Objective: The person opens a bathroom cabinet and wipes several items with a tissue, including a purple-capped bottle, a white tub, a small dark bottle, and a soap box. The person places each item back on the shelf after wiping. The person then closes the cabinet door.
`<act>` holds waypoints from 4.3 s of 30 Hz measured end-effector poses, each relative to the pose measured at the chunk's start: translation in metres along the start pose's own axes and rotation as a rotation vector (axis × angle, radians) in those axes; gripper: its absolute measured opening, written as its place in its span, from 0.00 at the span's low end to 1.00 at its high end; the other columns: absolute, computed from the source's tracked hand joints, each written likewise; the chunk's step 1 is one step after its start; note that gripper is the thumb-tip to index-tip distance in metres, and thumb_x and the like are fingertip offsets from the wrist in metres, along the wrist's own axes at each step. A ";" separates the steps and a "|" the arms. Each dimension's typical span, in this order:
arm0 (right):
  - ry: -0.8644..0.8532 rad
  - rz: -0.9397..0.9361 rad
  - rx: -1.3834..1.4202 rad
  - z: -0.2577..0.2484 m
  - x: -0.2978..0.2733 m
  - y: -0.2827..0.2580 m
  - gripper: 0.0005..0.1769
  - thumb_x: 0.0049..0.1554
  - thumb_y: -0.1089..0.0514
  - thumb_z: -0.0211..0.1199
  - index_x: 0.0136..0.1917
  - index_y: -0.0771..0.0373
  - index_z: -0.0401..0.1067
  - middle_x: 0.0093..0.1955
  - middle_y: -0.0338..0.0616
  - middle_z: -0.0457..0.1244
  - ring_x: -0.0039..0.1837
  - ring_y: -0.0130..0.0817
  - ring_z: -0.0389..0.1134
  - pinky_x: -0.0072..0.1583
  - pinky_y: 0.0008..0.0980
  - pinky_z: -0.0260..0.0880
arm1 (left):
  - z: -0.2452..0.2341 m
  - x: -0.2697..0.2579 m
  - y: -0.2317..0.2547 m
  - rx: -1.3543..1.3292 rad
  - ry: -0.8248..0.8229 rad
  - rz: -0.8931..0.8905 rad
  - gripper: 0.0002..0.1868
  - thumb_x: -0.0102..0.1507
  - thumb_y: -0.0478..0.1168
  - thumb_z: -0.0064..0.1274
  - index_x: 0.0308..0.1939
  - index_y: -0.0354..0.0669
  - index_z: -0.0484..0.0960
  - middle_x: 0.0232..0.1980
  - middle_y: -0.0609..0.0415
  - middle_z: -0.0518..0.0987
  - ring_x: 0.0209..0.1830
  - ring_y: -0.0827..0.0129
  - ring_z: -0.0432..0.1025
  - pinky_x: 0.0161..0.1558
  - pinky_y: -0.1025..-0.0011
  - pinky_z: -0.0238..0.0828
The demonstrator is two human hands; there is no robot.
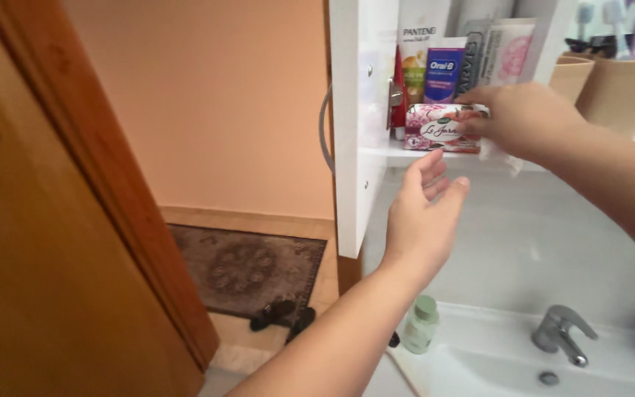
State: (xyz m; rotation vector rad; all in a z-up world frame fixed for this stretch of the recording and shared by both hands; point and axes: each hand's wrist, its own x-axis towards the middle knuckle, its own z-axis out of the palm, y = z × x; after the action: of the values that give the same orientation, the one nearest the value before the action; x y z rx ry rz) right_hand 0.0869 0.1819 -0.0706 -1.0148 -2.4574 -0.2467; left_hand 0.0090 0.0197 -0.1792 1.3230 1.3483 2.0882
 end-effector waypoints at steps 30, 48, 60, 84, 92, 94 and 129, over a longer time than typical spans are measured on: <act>-0.084 -0.211 -0.135 -0.020 0.034 -0.017 0.33 0.49 0.34 0.73 0.64 0.44 0.78 0.59 0.44 0.71 0.62 0.46 0.71 0.60 0.48 0.72 | 0.006 -0.013 0.014 0.225 0.230 0.073 0.23 0.64 0.39 0.53 0.64 0.40 0.75 0.61 0.48 0.80 0.59 0.64 0.78 0.59 0.68 0.73; 0.177 -0.076 0.279 -0.002 0.116 -0.038 0.21 0.55 0.40 0.72 0.49 0.60 0.82 0.44 0.53 0.71 0.44 0.48 0.73 0.51 0.46 0.73 | -0.004 -0.012 0.022 0.117 -0.009 -0.034 0.25 0.63 0.40 0.52 0.64 0.37 0.73 0.63 0.45 0.78 0.61 0.62 0.75 0.59 0.65 0.72; 0.309 0.081 0.263 0.022 0.149 -0.057 0.12 0.51 0.50 0.71 0.46 0.57 0.82 0.45 0.53 0.71 0.47 0.52 0.73 0.53 0.48 0.73 | -0.015 -0.008 0.028 0.057 -0.068 -0.080 0.25 0.63 0.40 0.50 0.64 0.37 0.72 0.64 0.46 0.77 0.63 0.62 0.74 0.60 0.65 0.71; 0.266 0.001 0.279 -0.003 0.090 -0.038 0.18 0.54 0.48 0.68 0.48 0.66 0.80 0.36 0.55 0.70 0.39 0.46 0.74 0.48 0.43 0.74 | -0.011 -0.006 0.029 0.013 -0.118 -0.086 0.24 0.63 0.40 0.50 0.64 0.38 0.72 0.64 0.48 0.77 0.63 0.63 0.74 0.59 0.66 0.71; 0.184 0.048 0.216 -0.014 0.089 -0.055 0.22 0.54 0.43 0.69 0.50 0.65 0.81 0.38 0.56 0.71 0.39 0.48 0.73 0.48 0.45 0.74 | -0.011 -0.011 0.036 0.030 -0.131 -0.077 0.25 0.63 0.39 0.49 0.64 0.38 0.72 0.64 0.47 0.77 0.64 0.62 0.73 0.61 0.65 0.69; 0.184 0.023 0.204 -0.017 0.086 -0.054 0.24 0.53 0.42 0.70 0.49 0.65 0.81 0.40 0.56 0.71 0.40 0.48 0.73 0.48 0.45 0.74 | -0.012 -0.012 0.038 0.030 -0.135 -0.069 0.25 0.64 0.39 0.49 0.64 0.37 0.72 0.64 0.47 0.77 0.64 0.62 0.73 0.61 0.65 0.69; 0.073 -0.513 1.801 -0.079 0.039 -0.127 0.12 0.62 0.63 0.51 0.57 0.65 0.72 0.48 0.40 0.66 0.47 0.22 0.66 0.49 0.23 0.69 | -0.056 0.047 0.174 1.225 0.371 1.010 0.16 0.73 0.41 0.49 0.66 0.51 0.73 0.71 0.55 0.72 0.73 0.59 0.65 0.75 0.64 0.63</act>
State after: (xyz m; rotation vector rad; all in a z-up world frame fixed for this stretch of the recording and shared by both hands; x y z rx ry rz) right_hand 0.0013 0.0889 0.0188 0.4045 -1.6787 1.4366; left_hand -0.0273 -0.0661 -0.0148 2.5722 2.7969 2.0283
